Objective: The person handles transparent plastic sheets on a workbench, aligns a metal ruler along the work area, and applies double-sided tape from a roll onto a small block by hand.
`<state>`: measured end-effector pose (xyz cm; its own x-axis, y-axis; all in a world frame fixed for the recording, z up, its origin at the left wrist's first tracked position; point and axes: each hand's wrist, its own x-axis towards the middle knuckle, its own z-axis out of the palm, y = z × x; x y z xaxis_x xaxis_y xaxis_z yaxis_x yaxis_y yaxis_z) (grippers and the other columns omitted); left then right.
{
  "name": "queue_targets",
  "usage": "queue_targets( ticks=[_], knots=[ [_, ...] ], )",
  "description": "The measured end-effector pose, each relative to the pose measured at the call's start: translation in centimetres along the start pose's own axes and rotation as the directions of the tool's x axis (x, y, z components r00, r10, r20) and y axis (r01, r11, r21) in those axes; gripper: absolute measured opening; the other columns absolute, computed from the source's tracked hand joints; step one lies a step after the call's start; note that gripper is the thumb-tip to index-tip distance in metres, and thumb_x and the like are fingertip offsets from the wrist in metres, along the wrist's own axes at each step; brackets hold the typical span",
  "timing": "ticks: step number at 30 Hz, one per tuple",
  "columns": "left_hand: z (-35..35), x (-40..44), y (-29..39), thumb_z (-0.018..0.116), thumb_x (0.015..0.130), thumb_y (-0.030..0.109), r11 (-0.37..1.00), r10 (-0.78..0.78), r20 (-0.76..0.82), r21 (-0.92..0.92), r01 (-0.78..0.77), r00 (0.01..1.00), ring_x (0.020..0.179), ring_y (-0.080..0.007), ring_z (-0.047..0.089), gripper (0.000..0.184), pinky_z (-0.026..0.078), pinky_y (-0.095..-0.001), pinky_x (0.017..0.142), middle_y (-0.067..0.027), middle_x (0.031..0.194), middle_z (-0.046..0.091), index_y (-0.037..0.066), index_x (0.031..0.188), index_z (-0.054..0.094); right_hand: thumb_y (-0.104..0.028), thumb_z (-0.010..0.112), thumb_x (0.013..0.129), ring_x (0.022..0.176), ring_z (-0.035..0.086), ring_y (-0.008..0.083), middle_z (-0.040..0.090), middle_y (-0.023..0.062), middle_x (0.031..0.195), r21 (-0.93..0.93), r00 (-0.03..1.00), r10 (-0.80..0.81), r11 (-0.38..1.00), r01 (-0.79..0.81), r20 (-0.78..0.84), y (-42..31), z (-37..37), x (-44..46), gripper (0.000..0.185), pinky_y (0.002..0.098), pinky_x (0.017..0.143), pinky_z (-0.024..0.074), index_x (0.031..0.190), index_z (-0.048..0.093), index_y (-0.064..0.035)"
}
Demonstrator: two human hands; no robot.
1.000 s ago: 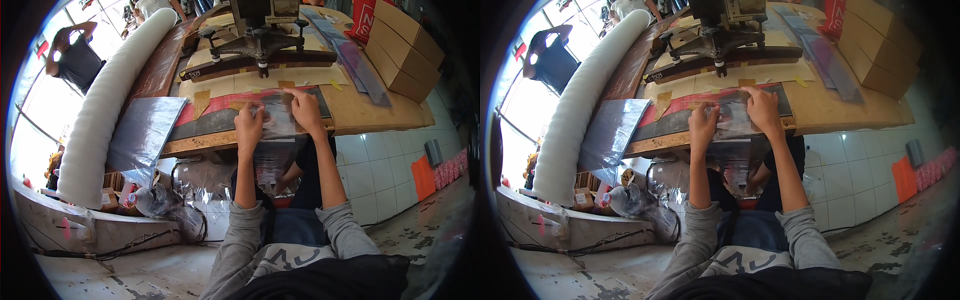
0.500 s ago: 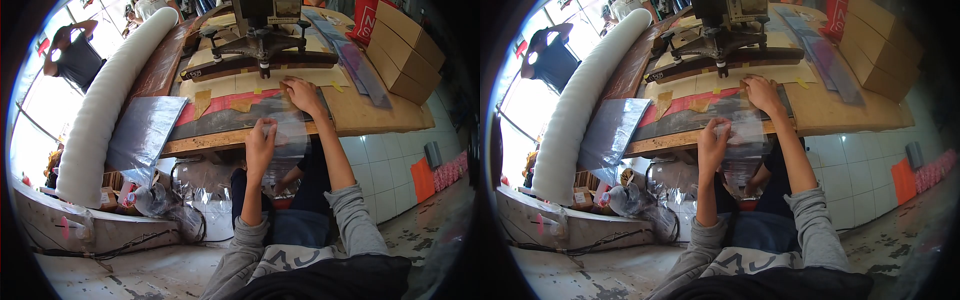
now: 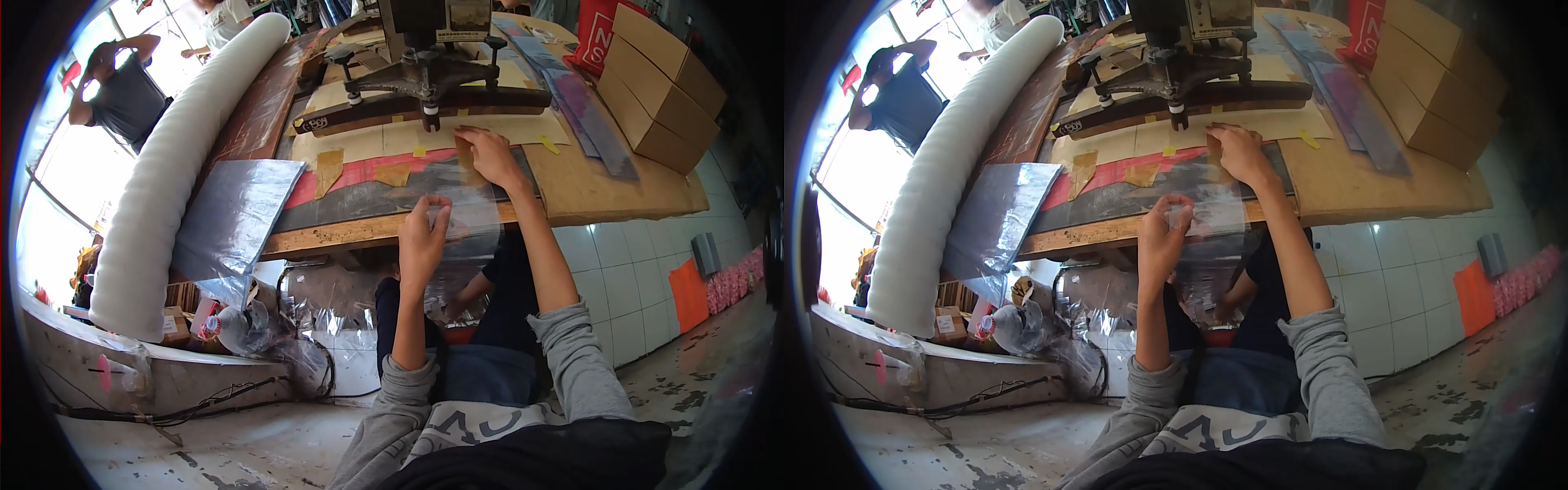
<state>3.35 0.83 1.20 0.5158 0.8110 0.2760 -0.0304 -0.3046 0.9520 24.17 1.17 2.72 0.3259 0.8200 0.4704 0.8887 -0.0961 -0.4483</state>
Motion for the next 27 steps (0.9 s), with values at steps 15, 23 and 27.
queue_targets(
  ticks=[15,23,27],
  knots=[
    [-0.8,-0.6,3.7,0.057,0.087,0.011,0.997,-0.048,0.056,0.058,0.044,0.997,0.055,-0.0034,0.038,0.015,0.046,-0.0209,0.049,0.0033,0.062,0.043,0.0,0.097,0.06,0.003,0.048,0.077,0.108,0.053,0.0264,0.062,0.0077,0.111,-0.27,0.984,-0.146,0.956,0.114,-0.102,0.9,-0.1,0.4,0.033,0.0491,0.094,0.0372,0.103,0.065,-0.0066],
    [-0.7,0.1,0.0,0.054,0.089,0.008,0.997,-0.063,0.104,-0.027,0.066,0.993,0.061,-0.0049,0.048,0.015,0.056,-0.0252,0.057,0.0006,0.07,0.048,-0.004,0.098,0.056,-0.003,0.044,0.083,0.11,0.052,0.0206,0.062,0.0033,0.112,-0.248,0.998,-0.065,0.966,0.066,0.013,-0.4,-1.0,0.2,0.029,0.0578,0.099,0.0277,0.102,0.065,-0.0095],
    [-0.3,0.2,-0.9,0.059,0.085,0.012,0.999,-0.029,0.041,-0.039,0.031,0.999,0.051,-0.0106,0.047,0.014,0.04,-0.0288,0.049,-0.0083,0.057,0.05,0.002,0.095,0.06,-0.003,0.042,0.084,0.11,0.053,0.0208,0.063,0.0035,0.11,-0.257,0.996,-0.013,0.966,0.035,0.084,-0.9,-1.6,0.1,0.031,0.0592,0.1,0.0249,0.104,0.065,-0.0105]
  ],
)
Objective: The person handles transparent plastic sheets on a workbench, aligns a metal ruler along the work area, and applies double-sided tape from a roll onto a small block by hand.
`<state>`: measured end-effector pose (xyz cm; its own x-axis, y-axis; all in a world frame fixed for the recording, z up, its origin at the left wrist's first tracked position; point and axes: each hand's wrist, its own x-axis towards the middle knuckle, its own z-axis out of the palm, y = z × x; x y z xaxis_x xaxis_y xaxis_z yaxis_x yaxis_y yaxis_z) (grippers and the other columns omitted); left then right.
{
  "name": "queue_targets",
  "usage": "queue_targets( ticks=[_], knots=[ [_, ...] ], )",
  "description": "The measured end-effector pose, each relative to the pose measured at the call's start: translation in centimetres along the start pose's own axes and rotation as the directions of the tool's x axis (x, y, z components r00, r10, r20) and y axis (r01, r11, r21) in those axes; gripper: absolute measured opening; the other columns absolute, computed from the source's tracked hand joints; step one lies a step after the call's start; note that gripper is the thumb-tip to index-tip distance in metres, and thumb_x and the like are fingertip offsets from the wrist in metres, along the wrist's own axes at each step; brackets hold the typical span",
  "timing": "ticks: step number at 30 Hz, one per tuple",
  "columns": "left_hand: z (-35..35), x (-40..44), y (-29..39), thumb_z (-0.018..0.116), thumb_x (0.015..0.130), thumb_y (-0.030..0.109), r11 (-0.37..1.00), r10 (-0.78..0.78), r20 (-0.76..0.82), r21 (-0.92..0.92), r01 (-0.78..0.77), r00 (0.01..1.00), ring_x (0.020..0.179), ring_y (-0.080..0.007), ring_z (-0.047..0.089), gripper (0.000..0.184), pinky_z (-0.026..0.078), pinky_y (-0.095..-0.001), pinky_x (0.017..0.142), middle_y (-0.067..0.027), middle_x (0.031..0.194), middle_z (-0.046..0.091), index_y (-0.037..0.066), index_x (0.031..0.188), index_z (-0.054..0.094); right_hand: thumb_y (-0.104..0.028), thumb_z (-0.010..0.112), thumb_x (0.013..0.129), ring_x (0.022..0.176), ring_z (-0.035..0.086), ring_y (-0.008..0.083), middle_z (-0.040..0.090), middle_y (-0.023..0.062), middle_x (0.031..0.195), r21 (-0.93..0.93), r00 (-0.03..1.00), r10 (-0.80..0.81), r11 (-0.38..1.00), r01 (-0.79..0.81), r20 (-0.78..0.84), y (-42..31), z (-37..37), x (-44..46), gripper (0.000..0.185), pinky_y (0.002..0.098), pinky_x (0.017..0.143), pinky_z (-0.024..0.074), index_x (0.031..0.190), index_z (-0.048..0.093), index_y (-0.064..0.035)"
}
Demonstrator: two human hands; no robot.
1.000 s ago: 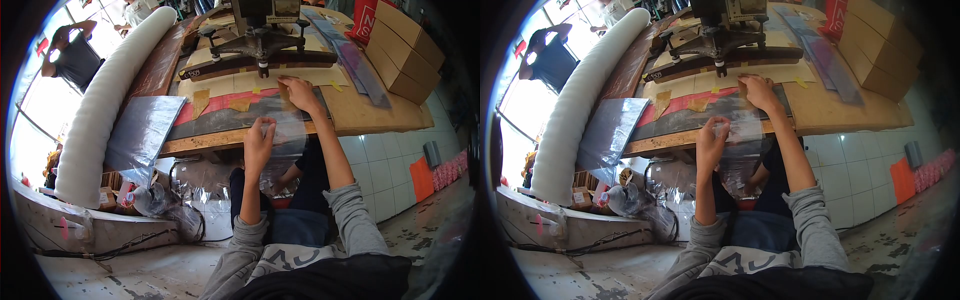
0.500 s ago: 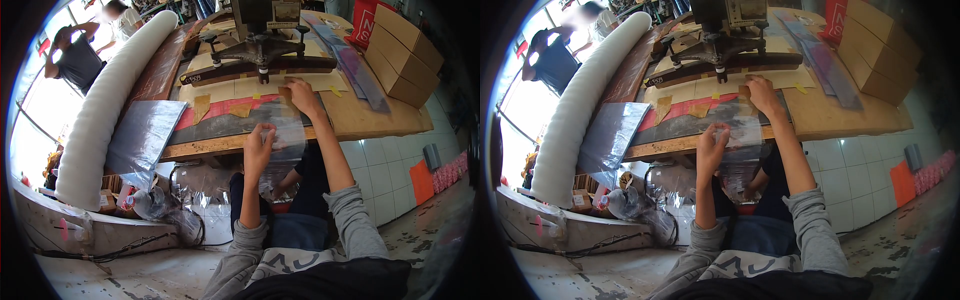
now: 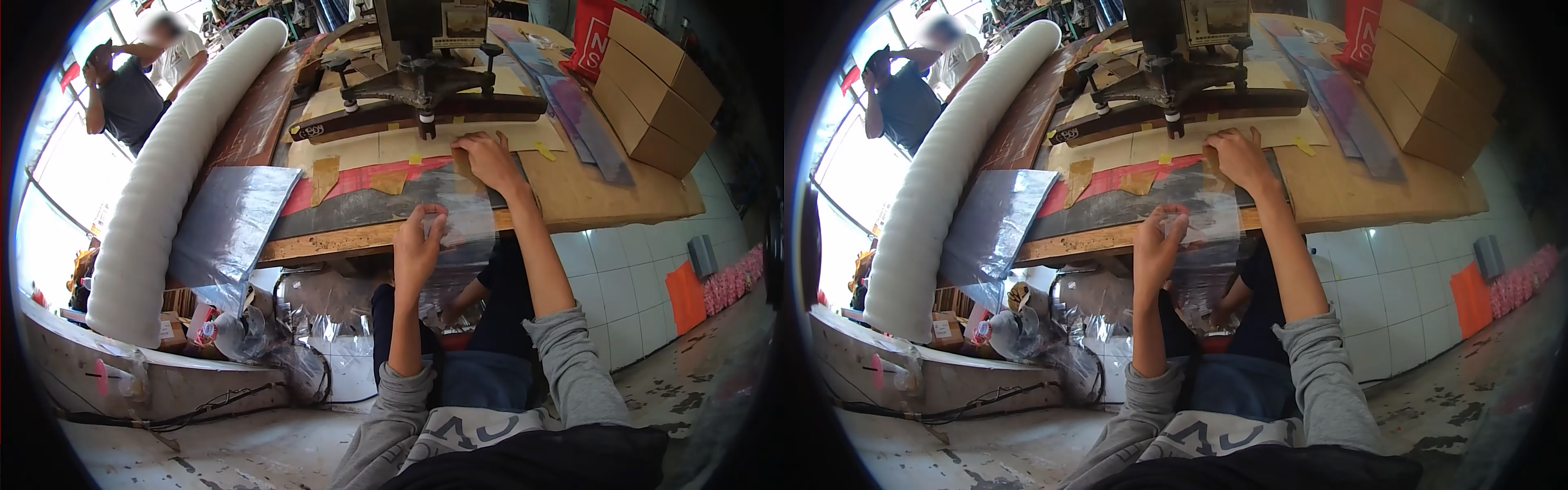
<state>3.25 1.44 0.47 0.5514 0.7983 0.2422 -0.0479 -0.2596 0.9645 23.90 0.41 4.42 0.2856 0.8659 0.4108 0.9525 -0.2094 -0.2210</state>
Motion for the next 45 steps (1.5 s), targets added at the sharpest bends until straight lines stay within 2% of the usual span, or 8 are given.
queue_targets(
  ticks=[3,6,9,12,21,27,33,45],
  knots=[
    [0.3,-0.4,0.9,0.06,0.084,0.012,0.993,0.011,-0.019,-0.117,-0.013,1.0,0.05,-0.0143,0.05,0.014,0.039,-0.0303,0.049,-0.0124,0.057,0.053,0.003,0.094,0.061,-0.005,0.044,0.084,0.111,0.053,0.0203,0.064,0.0034,0.11,0.016,0.994,-0.047,0.999,0.049,-0.1,0.7,1.2,-0.1,0.031,0.06,0.1,0.0249,0.107,0.064,-0.0117],
    [-0.2,-0.2,1.1,0.054,0.089,0.007,1.0,-0.005,0.061,0.001,0.005,0.998,0.065,-0.0067,0.053,0.014,0.057,-0.0263,0.058,-0.0003,0.07,0.048,-0.005,0.097,0.056,-0.003,0.044,0.082,0.111,0.054,0.0227,0.062,0.0069,0.113,-0.014,0.993,-0.076,0.997,0.075,-0.089,0.2,0.4,-0.2,0.036,0.0526,0.101,0.0299,0.11,0.063,-0.0124],
    [-0.2,-0.2,1.0,0.055,0.089,0.007,1.0,-0.011,0.046,-0.002,0.011,0.999,0.066,-0.0075,0.054,0.014,0.057,-0.0264,0.058,-0.0013,0.071,0.05,-0.005,0.097,0.056,-0.002,0.045,0.081,0.109,0.055,0.0231,0.062,0.0077,0.114,0.104,0.989,-0.11,0.987,0.12,-0.097,0.6,1.0,0.0,0.034,0.042,0.1,0.035,0.108,0.064,-0.0087],
    [0.2,-0.1,0.3,0.059,0.084,0.013,0.999,0.04,-0.027,0.007,-0.04,0.999,0.059,-0.0231,0.059,0.015,0.045,-0.0334,0.059,-0.0158,0.068,0.06,0.002,0.094,0.06,-0.002,0.045,0.081,0.108,0.056,0.0233,0.062,0.008,0.113,0.126,0.979,-0.165,0.976,0.179,-0.116,1.2,1.5,0.3,0.032,0.0352,0.095,0.0398,0.106,0.065,-0.0056],
    [0.0,-0.2,0.6,0.059,0.084,0.013,1.0,0.011,-0.011,-0.002,-0.011,1.0,0.056,-0.0192,0.052,0.015,0.043,-0.0324,0.057,-0.0135,0.064,0.056,0.002,0.094,0.06,-0.006,0.043,0.086,0.106,0.057,0.0189,0.063,-0.0008,0.113,0.099,0.981,-0.183,0.977,0.189,-0.068,1.1,1.2,0.1,0.03,0.0481,0.092,0.0357,0.103,0.067,-0.0145],
    [0.0,-0.2,0.2,0.059,0.084,0.012,0.999,0.017,-0.003,0.029,-0.016,1.0,0.054,-0.0186,0.049,0.015,0.041,-0.0319,0.055,-0.013,0.063,0.055,0.002,0.094,0.06,-0.004,0.043,0.084,0.106,0.056,0.0234,0.063,0.0034,0.112,0.07,0.996,-0.084,0.994,0.082,0.024,0.4,-0.1,-0.1,0.032,0.0502,0.095,0.0317,0.108,0.062,-0.0134],
    [0.0,-0.1,0.1,0.059,0.084,0.012,0.999,0.016,-0.003,0.028,-0.016,1.0,0.053,-0.0166,0.046,0.014,0.04,-0.0316,0.054,-0.0119,0.061,0.053,0.002,0.094,0.06,-0.005,0.043,0.085,0.098,0.061,0.026,0.067,0.0053,0.101,0.05,0.997,-0.05,0.997,0.053,-0.05,0.1,0.3,-0.2,0.035,0.0612,0.099,0.0273,0.112,0.061,-0.0173],
    [0.0,-0.3,0.7,0.059,0.085,0.012,1.0,0.021,-0.003,0.006,-0.021,1.0,0.056,-0.0179,0.05,0.014,0.042,-0.031,0.057,-0.0131,0.065,0.056,0.001,0.094,0.06,-0.005,0.043,0.084,0.097,0.061,0.0267,0.066,0.0038,0.103,0.128,0.995,-0.098,0.987,0.1,-0.018,0.9,1.0,0.3,0.034,0.0587,0.096,0.0304,0.107,0.065,-0.0166]
  ],
)
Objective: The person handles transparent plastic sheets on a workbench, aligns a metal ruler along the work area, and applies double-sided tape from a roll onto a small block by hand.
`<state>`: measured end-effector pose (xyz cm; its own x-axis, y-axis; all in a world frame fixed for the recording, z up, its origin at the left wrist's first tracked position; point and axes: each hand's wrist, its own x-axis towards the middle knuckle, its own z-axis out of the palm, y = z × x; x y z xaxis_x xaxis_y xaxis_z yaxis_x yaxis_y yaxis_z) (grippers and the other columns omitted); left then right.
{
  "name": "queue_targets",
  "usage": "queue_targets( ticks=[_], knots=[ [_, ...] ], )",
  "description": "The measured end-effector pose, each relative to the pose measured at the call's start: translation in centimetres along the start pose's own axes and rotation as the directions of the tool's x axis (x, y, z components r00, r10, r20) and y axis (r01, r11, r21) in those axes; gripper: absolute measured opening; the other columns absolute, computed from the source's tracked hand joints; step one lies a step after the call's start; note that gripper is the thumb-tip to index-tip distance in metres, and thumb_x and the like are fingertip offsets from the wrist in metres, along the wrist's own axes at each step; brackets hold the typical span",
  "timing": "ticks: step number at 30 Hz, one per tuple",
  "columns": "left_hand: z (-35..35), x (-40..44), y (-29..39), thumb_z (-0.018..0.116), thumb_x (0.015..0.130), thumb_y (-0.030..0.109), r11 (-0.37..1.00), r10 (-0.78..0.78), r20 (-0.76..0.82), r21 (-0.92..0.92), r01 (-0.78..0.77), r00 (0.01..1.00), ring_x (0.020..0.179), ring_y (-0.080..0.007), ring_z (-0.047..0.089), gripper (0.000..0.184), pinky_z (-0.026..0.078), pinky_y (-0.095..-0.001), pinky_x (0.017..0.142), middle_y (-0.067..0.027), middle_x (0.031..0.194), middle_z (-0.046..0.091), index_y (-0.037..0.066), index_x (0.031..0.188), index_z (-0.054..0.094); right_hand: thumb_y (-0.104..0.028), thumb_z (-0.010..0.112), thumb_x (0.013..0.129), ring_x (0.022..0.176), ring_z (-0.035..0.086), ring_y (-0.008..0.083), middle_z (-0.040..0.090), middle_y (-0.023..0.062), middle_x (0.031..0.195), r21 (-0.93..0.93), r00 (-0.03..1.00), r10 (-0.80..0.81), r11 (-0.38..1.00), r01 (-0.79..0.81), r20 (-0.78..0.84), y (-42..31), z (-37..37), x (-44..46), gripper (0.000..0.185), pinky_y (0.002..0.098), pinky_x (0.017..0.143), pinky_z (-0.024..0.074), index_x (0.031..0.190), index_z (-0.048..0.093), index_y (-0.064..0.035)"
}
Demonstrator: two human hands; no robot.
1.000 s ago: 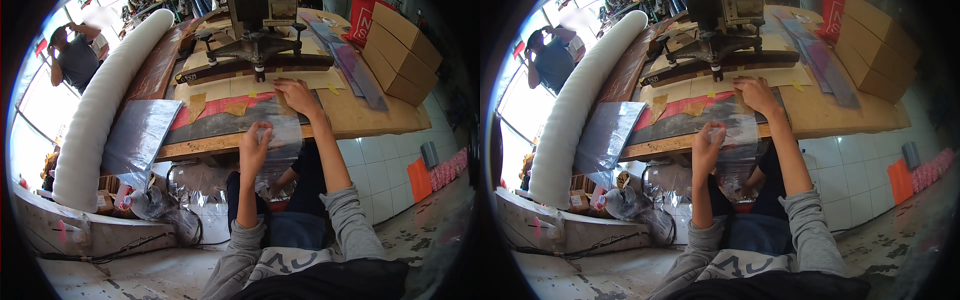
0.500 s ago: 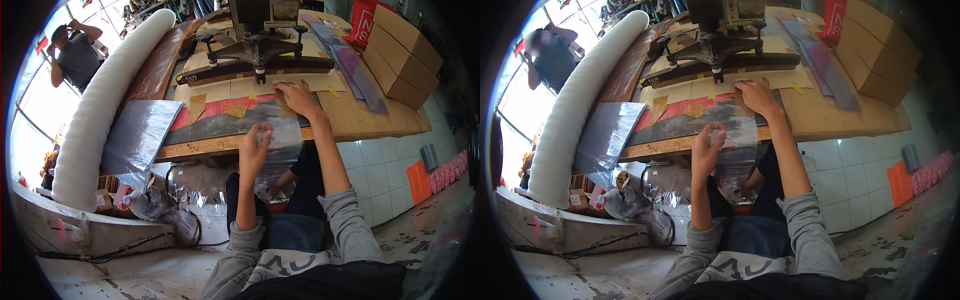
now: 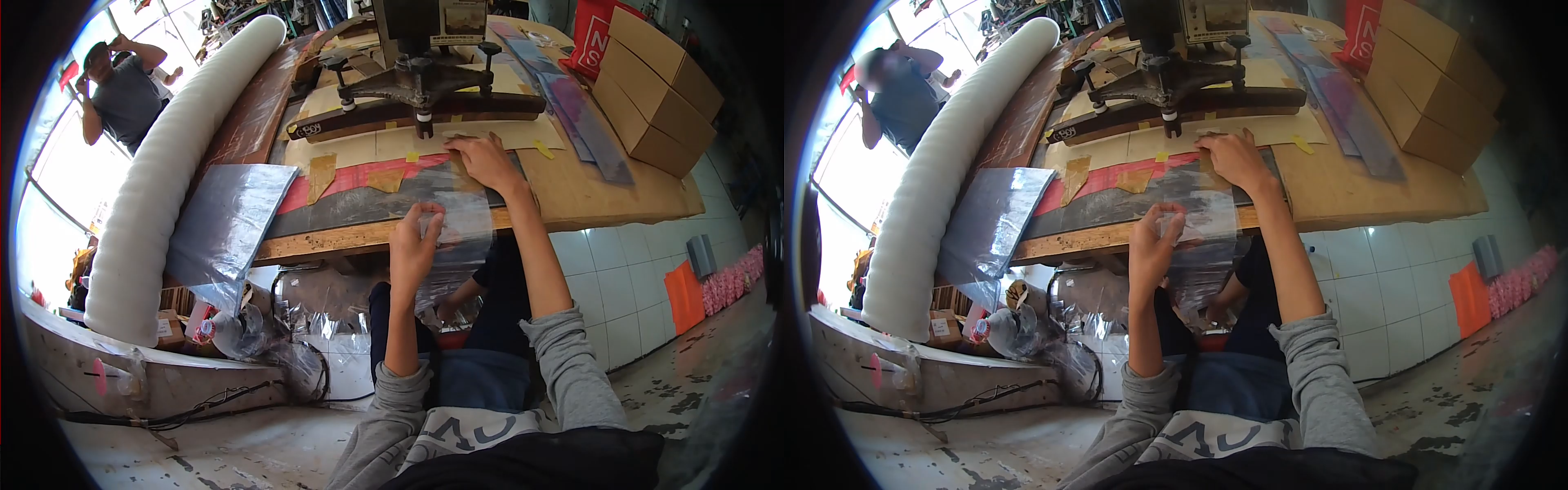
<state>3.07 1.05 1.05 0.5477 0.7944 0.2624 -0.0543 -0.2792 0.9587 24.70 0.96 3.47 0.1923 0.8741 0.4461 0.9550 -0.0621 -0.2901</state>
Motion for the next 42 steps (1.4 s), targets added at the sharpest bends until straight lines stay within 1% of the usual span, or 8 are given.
queue_targets(
  ticks=[6,12,18,21,27,33,36,42],
  knots=[
    [0.0,0.2,-0.3,0.059,0.084,0.011,0.999,-0.044,0.004,-0.011,0.044,0.999,0.056,-0.0197,0.051,0.014,0.043,-0.0328,0.058,-0.0141,0.066,0.057,0.001,0.094,0.06,-0.004,0.044,0.083,0.111,0.052,0.0228,0.059,0.0026,0.115,-0.042,0.999,-0.015,0.999,0.013,-0.037,-0.3,0.1,-0.2,0.032,0.0471,0.092,0.037,0.106,0.064,-0.0124],
    [0.1,0.3,0.0,0.058,0.084,0.011,1.0,-0.004,-0.001,0.006,0.004,1.0,0.057,-0.0224,0.055,0.015,0.043,-0.0331,0.058,-0.0158,0.068,0.058,0.0,0.094,0.06,-0.003,0.04,0.084,0.118,0.045,0.0203,0.055,0.0004,0.119,-0.074,0.991,0.088,0.994,-0.08,0.104,-1.6,-1.5,-0.7,0.034,0.0549,0.098,0.0282,0.109,0.061,-0.013],
    [-0.1,0.5,1.2,0.057,0.085,0.008,1.0,0.027,-0.008,0.009,-0.027,1.0,0.054,-0.0168,0.055,0.015,0.047,-0.0302,0.052,-0.0134,0.065,0.059,-0.002,0.095,0.06,0.0,0.045,0.079,0.117,0.04,0.031,0.06,0.0016,0.111,-0.112,0.981,0.132,0.987,-0.117,0.141,-2.6,-2.4,-1.3,0.031,0.0569,0.091,0.0268,0.107,0.052,-0.0127],
    [-0.3,0.8,2.1,0.057,0.086,0.008,0.997,-0.068,0.003,-0.025,0.068,0.998,0.051,-0.0145,0.054,0.015,0.049,-0.0296,0.05,-0.0112,0.06,0.056,-0.003,0.095,0.06,0.001,0.044,0.078,0.118,0.037,0.0354,0.061,0.0019,0.11,-0.072,0.988,0.109,0.992,-0.102,0.113,-1.9,-1.7,-1.1,0.032,0.0561,0.091,0.0256,0.106,0.051,-0.0131],
    [-0.5,1.1,1.4,0.058,0.085,0.01,0.998,0.042,-0.054,0.054,-0.039,0.998,0.046,-0.0129,0.048,0.015,0.043,-0.0303,0.047,-0.0092,0.054,0.051,-0.001,0.094,0.062,0.001,0.044,0.078,0.118,0.037,0.0354,0.061,0.0019,0.111,-0.09,0.991,0.083,0.993,-0.074,0.101,-0.8,-0.7,-0.6,0.034,0.056,0.09,0.0252,0.108,0.051,-0.0157],
    [-0.8,1.3,1.4,0.059,0.084,0.011,0.996,0.026,-0.091,0.087,-0.018,0.995,0.044,-0.0135,0.045,0.014,0.038,-0.0324,0.046,-0.0102,0.052,0.049,0.001,0.093,0.063,-0.002,0.046,0.08,0.117,0.04,0.0355,0.062,0.0009,0.111,-0.055,0.996,0.064,0.997,-0.06,0.07,-0.5,0.1,0.0,0.034,0.0563,0.089,0.0249,0.11,0.051,-0.017],
    [-1.0,1.6,2.4,0.059,0.084,0.011,0.977,-0.002,-0.083,0.213,0.02,0.997,0.043,-0.0132,0.044,0.014,0.038,-0.0332,0.046,-0.0101,0.051,0.048,0.001,0.093,0.064,-0.004,0.047,0.081,0.118,0.039,0.0349,0.063,0.0005,0.109,-0.026,0.994,0.072,0.997,-0.07,0.087,-0.5,0.1,0.6,0.032,0.0558,0.088,0.0258,0.11,0.051,-0.0172],
    [-0.5,2.8,0.7,0.059,0.084,0.011,1.0,-0.001,-0.083,0.028,0.004,0.997,0.05,-0.0152,0.056,0.015,0.041,-0.0323,0.048,-0.0119,0.056,0.054,0.0,0.092,0.064,-0.015,0.046,0.089,0.117,0.038,0.0365,0.061,0.0,0.114,-0.059,0.993,0.046,0.997,-0.04,0.107,0.6,0.9,1.2,0.026,0.0553,0.084,0.0271,0.115,0.05,-0.02]
  ],
)
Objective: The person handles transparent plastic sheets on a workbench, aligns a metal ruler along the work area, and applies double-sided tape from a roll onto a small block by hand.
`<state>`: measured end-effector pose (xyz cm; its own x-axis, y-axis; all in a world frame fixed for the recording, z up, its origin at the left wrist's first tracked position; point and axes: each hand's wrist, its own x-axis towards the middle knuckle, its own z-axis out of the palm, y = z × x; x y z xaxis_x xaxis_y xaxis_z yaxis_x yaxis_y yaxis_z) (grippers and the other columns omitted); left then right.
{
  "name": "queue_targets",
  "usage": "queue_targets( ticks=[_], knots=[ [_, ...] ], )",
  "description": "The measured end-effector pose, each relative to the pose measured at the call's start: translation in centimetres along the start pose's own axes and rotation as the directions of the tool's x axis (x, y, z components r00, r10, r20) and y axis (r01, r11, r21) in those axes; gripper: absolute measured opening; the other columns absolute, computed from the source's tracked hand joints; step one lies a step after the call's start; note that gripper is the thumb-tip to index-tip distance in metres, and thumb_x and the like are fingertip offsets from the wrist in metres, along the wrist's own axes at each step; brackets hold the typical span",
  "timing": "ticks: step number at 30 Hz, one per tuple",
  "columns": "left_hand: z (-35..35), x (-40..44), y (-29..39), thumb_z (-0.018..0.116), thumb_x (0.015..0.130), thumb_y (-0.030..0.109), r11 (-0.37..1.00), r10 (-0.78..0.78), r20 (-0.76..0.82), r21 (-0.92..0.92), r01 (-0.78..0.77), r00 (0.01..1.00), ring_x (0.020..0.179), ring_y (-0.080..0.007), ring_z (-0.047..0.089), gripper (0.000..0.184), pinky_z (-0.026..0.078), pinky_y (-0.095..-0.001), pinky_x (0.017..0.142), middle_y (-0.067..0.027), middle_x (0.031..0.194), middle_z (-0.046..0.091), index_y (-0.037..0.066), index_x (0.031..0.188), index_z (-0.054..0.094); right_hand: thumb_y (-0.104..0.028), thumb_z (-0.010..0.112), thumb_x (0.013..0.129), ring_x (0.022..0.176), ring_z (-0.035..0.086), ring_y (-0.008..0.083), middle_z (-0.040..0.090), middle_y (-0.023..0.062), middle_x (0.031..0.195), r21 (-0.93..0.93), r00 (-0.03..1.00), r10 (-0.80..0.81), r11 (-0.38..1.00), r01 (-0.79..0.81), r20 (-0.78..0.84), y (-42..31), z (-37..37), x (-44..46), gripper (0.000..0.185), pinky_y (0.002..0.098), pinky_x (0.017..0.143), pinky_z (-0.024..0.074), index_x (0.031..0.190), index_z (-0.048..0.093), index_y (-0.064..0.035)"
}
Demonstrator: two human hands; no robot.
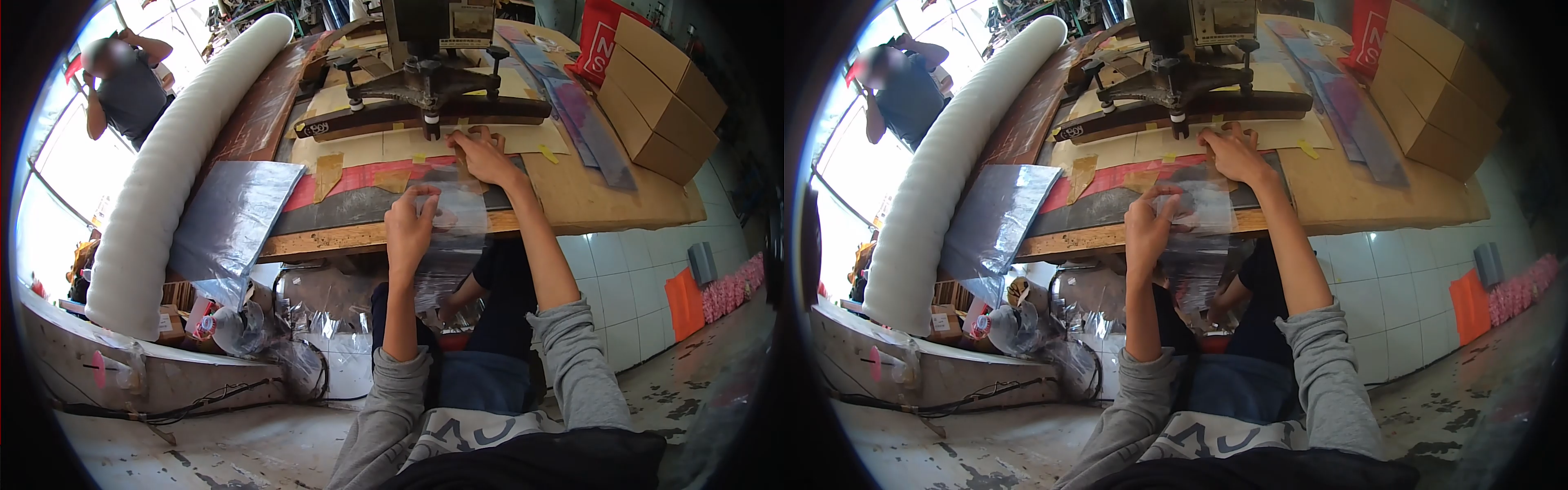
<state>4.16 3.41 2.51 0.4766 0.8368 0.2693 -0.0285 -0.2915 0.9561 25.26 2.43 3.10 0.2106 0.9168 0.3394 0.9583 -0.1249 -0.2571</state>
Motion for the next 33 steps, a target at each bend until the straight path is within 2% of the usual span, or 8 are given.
queue_targets(
  ticks=[3,6,9,12,15,24,27,33],
  knots=[
    [0.0,0.5,-1.0,0.059,0.084,0.01,0.997,0.064,0.011,0.035,-0.064,0.998,0.057,-0.0175,0.063,0.015,0.046,-0.0315,0.049,-0.0126,0.06,0.058,-0.001,0.093,0.064,-0.017,0.047,0.089,0.116,0.039,0.0362,0.062,0.0003,0.114,-0.013,0.998,0.037,0.999,-0.036,0.05,-0.3,-0.4,0.3,0.025,0.0546,0.085,0.0265,0.114,0.05,-0.0193],
    [0.0,0.4,-0.1,0.058,0.084,0.009,0.999,-0.027,0.031,-0.025,0.028,0.999,0.063,-0.0196,0.066,0.015,0.05,-0.0307,0.051,-0.0133,0.064,0.061,-0.002,0.093,0.063,-0.01,0.052,0.081,0.112,0.043,0.0325,0.064,0.0021,0.104,0.012,0.999,0.025,1.0,-0.024,-0.038,-0.7,-0.4,0.0,0.026,0.053,0.083,0.0293,0.106,0.052,-0.0171],
    [-0.1,0.1,0.3,0.057,0.085,0.008,1.0,-0.015,0.036,-0.025,0.016,0.999,0.069,-0.0203,0.068,0.015,0.053,-0.0302,0.053,-0.0135,0.068,0.064,-0.002,0.094,0.063,-0.008,0.051,0.081,0.111,0.043,0.0314,0.064,0.0024,0.103,0.022,0.998,0.012,1.0,-0.011,-0.054,-0.8,-0.2,-0.2,0.026,0.0518,0.083,0.0291,0.106,0.052,-0.017],
    [-0.5,-0.3,0.8,0.057,0.086,0.008,0.997,-0.05,0.047,-0.057,0.053,0.998,0.07,-0.0201,0.068,0.015,0.053,-0.0299,0.053,-0.0139,0.072,0.065,-0.003,0.094,0.063,-0.005,0.049,0.08,0.112,0.043,0.0302,0.063,0.0025,0.104,0.055,0.997,0.003,0.998,0.001,-0.08,-0.7,0.2,-0.4,0.028,0.0507,0.083,0.0283,0.106,0.053,-0.0164],
    [-0.8,-0.4,2.1,0.057,0.086,0.008,0.998,-0.059,0.058,0.013,0.058,0.997,0.07,-0.0194,0.068,0.015,0.054,-0.0296,0.053,-0.0135,0.073,0.065,-0.004,0.094,0.062,-0.003,0.049,0.079,0.112,0.043,0.0301,0.063,0.0022,0.107,0.076,0.998,0.02,0.997,-0.016,-0.051,-0.8,0.2,-0.3,0.031,0.0504,0.084,0.0273,0.107,0.053,-0.0162],
    [-0.5,0.2,0.9,0.057,0.086,0.008,0.992,-0.076,0.044,-0.093,0.08,0.996,0.067,-0.0173,0.068,0.015,0.054,-0.0285,0.053,-0.0129,0.071,0.065,-0.004,0.095,0.062,-0.004,0.05,0.079,0.115,0.042,0.0299,0.062,0.0027,0.109,0.058,0.997,0.013,0.998,-0.009,-0.07,-0.3,0.7,0.3,0.034,0.0502,0.085,0.0274,0.111,0.053,-0.0152],
    [-0.9,0.3,1.0,0.054,0.089,0.007,0.997,-0.072,0.11,0.002,0.072,0.991,0.076,-0.0192,0.067,0.022,0.059,-0.0298,0.059,-0.016,0.081,0.067,-0.009,0.103,0.057,-0.005,0.051,0.078,0.115,0.041,0.0299,0.062,0.0036,0.107,0.092,0.996,0.017,0.996,-0.009,-0.088,-0.2,0.9,0.6,0.034,0.0498,0.085,0.0278,0.111,0.053,-0.0155],
    [-1.0,0.5,0.3,0.054,0.089,0.008,0.999,-0.016,0.101,0.047,0.011,0.995,0.072,-0.0163,0.067,0.023,0.057,-0.0277,0.057,-0.0148,0.077,0.067,-0.008,0.104,0.057,-0.005,0.052,0.078,0.114,0.043,0.0299,0.063,0.0042,0.101,0.048,0.995,0.002,0.999,0.002,-0.098,-0.3,1.0,0.7,0.034,0.0497,0.083,0.0293,0.11,0.053,-0.0164]
  ],
)
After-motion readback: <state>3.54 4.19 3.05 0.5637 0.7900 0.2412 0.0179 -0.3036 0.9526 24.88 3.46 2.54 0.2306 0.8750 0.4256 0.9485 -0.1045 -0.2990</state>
